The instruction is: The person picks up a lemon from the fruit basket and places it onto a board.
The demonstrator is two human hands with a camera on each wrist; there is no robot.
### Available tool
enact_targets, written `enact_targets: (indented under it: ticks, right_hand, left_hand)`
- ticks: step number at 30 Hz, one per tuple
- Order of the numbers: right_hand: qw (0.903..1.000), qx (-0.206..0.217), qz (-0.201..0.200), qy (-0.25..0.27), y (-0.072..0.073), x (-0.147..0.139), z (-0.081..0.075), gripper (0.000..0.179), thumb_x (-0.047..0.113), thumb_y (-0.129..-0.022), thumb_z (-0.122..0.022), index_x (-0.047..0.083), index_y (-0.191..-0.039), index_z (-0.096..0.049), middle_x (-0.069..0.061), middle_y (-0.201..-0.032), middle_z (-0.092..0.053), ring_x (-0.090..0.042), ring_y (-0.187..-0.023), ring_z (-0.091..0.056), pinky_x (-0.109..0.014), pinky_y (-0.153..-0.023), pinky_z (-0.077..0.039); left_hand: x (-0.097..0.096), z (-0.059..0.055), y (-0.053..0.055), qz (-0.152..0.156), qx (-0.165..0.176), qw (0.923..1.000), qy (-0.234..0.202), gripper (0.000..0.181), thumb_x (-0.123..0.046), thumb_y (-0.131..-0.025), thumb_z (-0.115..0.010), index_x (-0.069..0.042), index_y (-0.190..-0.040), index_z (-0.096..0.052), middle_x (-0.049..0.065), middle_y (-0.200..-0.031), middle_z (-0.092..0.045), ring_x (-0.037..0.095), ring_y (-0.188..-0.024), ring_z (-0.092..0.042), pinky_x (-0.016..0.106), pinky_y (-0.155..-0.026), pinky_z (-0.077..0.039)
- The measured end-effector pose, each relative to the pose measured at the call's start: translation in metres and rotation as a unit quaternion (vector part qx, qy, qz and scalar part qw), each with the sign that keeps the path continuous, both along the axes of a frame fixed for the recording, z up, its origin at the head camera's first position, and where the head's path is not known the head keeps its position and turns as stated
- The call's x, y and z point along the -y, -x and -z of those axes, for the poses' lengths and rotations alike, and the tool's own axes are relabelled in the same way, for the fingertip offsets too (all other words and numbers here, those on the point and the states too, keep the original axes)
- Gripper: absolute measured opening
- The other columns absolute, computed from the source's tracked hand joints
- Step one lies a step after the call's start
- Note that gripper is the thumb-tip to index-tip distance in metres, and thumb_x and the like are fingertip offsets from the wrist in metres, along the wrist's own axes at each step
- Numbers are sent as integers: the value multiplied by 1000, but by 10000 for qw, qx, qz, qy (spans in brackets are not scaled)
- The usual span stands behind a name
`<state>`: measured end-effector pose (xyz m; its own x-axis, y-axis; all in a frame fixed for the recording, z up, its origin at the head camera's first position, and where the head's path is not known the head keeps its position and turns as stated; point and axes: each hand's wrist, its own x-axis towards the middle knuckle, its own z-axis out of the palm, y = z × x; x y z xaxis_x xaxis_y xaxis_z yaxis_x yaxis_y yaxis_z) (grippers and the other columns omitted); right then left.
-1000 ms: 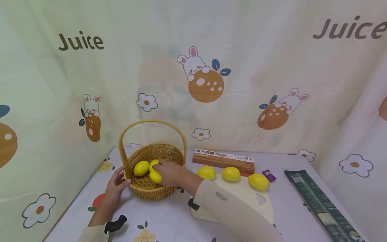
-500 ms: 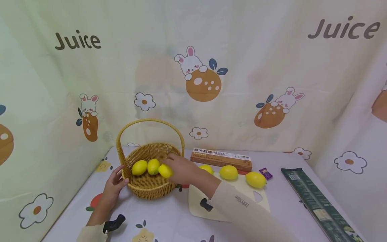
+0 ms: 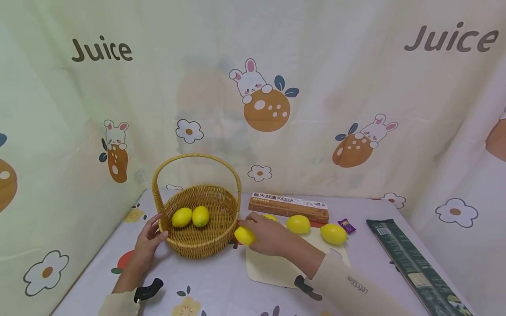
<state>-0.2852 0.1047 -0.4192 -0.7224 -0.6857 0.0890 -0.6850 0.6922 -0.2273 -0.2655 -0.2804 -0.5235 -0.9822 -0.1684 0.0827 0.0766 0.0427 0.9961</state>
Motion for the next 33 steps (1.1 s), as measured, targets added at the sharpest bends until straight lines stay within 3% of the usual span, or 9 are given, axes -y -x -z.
enact_targets:
  ticks: [7,16,33]
  right_hand:
    - [9992,266,257,119,-10,-23,12,60,23,-80,-78,21,-136,-56,0,-129,-53,-19,-106,-54,-40,-92,-48]
    - [9975,464,497,177,-19,-38,27,61,22,-78,-80,18,-135,-58,-3,-130,-53,-24,-107,-55,-47,-92,-49]
    - [9942,819,659,245,-33,-48,42,62,22,-77,-81,19,-135,-58,1,-127,-52,-17,-104,-54,-45,-92,-50]
  left_hand:
    - [-1,-1,0,-68,13,10000,34,70,-18,-90,-71,-22,-149,-34,14,-153,-32,36,-136,-35,51,-111,-27]
    - [-2,-1,0,-90,38,9999,60,70,-19,-90,-71,-22,-150,-34,14,-152,-33,36,-136,-35,51,-110,-28]
    - [-1,-1,0,-63,55,10000,8,70,-16,-90,-71,-22,-150,-34,15,-152,-33,36,-136,-36,51,-110,-28]
